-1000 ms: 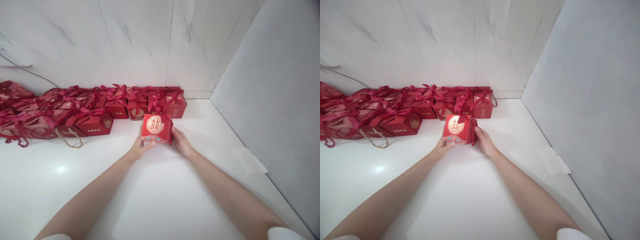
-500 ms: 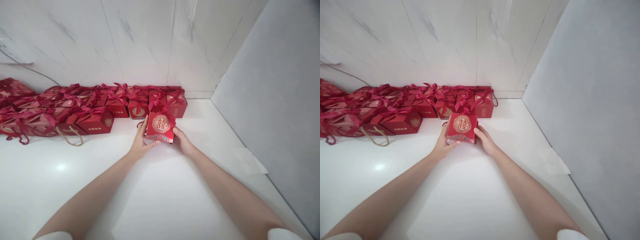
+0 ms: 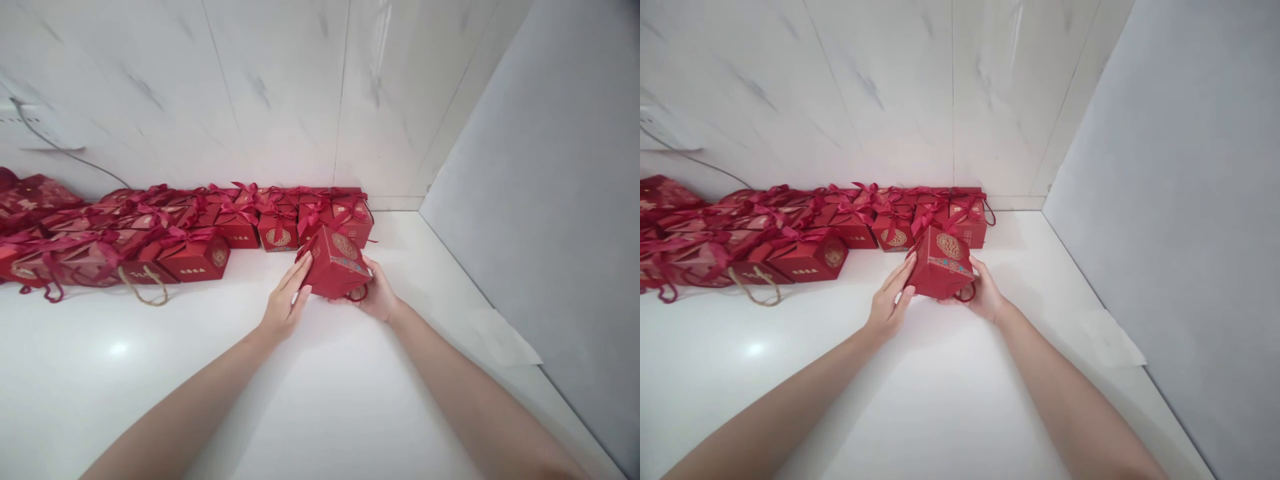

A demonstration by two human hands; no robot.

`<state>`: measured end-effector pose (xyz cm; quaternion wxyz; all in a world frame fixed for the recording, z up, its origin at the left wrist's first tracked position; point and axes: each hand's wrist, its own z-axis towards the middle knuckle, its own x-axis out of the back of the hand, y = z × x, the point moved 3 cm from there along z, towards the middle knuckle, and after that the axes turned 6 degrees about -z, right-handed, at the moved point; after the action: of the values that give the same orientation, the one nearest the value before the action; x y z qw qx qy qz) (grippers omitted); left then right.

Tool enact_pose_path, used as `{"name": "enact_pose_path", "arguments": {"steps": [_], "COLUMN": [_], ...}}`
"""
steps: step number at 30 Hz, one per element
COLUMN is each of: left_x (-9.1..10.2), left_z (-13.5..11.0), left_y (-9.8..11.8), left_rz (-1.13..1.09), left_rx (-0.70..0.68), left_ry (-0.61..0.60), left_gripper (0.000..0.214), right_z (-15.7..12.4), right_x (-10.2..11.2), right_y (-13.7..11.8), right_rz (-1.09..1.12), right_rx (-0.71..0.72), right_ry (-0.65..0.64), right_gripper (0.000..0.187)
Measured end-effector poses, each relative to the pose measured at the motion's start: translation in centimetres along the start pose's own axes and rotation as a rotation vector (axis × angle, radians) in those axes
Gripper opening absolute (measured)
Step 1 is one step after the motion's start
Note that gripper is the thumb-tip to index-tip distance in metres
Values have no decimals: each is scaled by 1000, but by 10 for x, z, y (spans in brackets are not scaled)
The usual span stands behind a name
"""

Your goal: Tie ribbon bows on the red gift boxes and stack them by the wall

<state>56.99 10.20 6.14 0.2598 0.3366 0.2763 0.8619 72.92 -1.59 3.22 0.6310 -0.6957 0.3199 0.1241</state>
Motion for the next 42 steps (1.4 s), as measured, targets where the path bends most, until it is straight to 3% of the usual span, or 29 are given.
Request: {"name": "enact_pose_path", "arguments": {"steps": [4,8,10,13,16,23,26,29,34,38,40,42], "left_x": [0,1,5,15,28,58,69,75,65,61,67,76], "left_z": [-3,-5,-4,-2,-1,2,8,17,20,12,13,18], "left_y": [-9,-30,-41,-56,-70,-86,-71,-44,4,47,67,80], "left_rz": [-118,-167,-162,-228,-297,-356,-310,-226,-194,-208,-39,184], "left_rx": [68,254,362,460,503,593,615,560,584,747,740,664], "left_ry": [-16,84,205,415,547,479,425,363,139,-21,-102,-148], "left_gripper": [48,49,48,36,39,50,61,58,49,61,57,51], "right_z": [4,5,3,1,2,7,7,4,-9,-16,-19,-21], "right_x": [1,-1,-4,-2,5,8,6,0,-18,-38,-47,-52], "right_y": [6,9,9,11,10,10,11,12,8,-5,-13,-24], "right_rz": [-23,-286,-449,-494,-429,-491,-534,-592,-662,-687,-737,-829], "right_rx": [102,488,618,620,549,554,571,593,596,485,458,501], "right_ry": [101,290,280,218,287,373,367,358,359,108,-8,-23], "right_gripper": [55,60,63,52,53,46,46,49,48,45,41,37]}}
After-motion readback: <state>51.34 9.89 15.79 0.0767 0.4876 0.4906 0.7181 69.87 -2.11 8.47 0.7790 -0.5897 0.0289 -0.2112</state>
